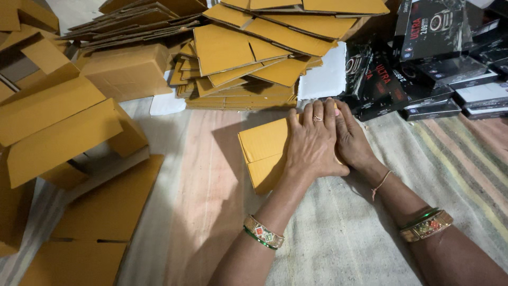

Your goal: The person sits on a bed covered with flat cardboard box blanks and folds them into boxes. They pick up a flat blank, fold the side flaps inward, press the base closed, tuck the locking tabs, and set the finished box aside before reaching for the next blank.

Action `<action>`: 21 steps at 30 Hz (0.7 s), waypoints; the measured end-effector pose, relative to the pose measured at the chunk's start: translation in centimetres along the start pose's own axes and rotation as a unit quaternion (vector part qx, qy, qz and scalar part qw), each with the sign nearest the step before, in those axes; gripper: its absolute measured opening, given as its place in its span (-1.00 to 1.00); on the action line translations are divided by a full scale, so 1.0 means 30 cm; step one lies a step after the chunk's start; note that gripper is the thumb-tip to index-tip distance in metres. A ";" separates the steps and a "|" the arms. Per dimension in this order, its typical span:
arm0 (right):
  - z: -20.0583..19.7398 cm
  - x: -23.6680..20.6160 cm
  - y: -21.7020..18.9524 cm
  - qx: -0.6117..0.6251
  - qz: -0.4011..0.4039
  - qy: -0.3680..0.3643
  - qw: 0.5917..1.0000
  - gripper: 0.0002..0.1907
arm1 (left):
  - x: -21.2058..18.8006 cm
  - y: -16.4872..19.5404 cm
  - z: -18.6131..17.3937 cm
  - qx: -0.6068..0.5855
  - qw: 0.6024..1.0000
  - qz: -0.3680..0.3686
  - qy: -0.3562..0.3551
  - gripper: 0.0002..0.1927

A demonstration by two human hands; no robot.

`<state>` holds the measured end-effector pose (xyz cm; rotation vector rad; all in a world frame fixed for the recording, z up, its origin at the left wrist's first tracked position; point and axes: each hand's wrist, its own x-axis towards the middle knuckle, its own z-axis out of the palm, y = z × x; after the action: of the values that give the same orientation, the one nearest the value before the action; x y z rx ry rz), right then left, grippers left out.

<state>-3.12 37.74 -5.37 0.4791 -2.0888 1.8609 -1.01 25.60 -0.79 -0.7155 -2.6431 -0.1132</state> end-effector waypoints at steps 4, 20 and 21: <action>0.004 -0.005 -0.010 -0.005 -0.014 -0.012 1.000 -0.56 | -0.018 0.001 -0.010 0.002 1.000 0.000 0.017 0.48; 0.030 0.000 -0.004 0.035 0.012 -0.024 0.999 -0.55 | -0.184 -0.202 -0.090 0.039 0.998 0.009 -0.049 0.53; 0.030 0.001 0.000 0.021 0.017 -0.023 0.999 -0.55 | -0.201 -0.223 -0.086 0.036 0.998 0.003 -0.059 0.53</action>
<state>-3.14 36.86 -5.46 0.5032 -2.1028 1.9353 1.33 16.52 -0.66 -0.7280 -2.7413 0.0260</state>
